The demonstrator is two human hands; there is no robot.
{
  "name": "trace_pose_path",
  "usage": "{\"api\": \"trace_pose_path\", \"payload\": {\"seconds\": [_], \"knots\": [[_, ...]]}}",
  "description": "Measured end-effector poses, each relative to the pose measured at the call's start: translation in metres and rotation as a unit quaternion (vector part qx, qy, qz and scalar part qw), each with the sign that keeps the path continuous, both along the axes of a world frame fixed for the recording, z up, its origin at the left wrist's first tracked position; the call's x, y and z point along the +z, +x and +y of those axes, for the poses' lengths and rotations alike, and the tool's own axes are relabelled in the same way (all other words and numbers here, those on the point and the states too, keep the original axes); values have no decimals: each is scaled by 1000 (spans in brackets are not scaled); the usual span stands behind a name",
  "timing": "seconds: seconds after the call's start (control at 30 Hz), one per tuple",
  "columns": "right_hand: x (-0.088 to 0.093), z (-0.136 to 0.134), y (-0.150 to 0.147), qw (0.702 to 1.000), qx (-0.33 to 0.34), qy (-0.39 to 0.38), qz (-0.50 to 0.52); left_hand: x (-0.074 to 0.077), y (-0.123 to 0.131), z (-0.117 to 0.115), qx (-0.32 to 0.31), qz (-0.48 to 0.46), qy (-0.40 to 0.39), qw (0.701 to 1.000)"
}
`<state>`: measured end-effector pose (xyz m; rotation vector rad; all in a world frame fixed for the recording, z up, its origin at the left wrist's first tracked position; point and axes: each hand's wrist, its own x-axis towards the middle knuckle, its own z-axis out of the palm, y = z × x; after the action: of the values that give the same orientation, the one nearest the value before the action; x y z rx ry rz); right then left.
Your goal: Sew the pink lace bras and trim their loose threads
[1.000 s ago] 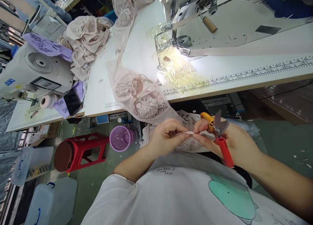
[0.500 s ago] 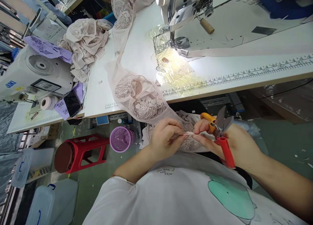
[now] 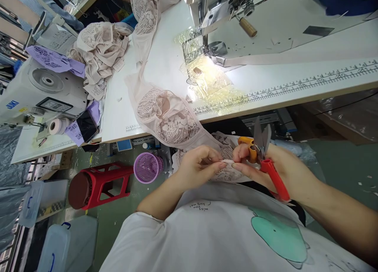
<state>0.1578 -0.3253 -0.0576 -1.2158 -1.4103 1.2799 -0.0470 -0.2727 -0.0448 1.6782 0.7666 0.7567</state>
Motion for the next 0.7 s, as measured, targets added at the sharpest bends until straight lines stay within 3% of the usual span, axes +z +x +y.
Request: {"api": "trace_pose_path", "payload": {"seconds": [0.2,0.37,0.57,0.7], "knots": [[0,1,-1,1000,5,-4,9,8,-1,2,-9,9,-80,997],[0,0,1,1000,9,-2,-10,10,1,1,-36,36,-84,995],[2,1,0,1000,-1,12,-5,4,6,-3,-3,-8,-131,991],[6,3,-1,1000,-2,-20,0,1,5,-1,21,-18,-137,990]]}}
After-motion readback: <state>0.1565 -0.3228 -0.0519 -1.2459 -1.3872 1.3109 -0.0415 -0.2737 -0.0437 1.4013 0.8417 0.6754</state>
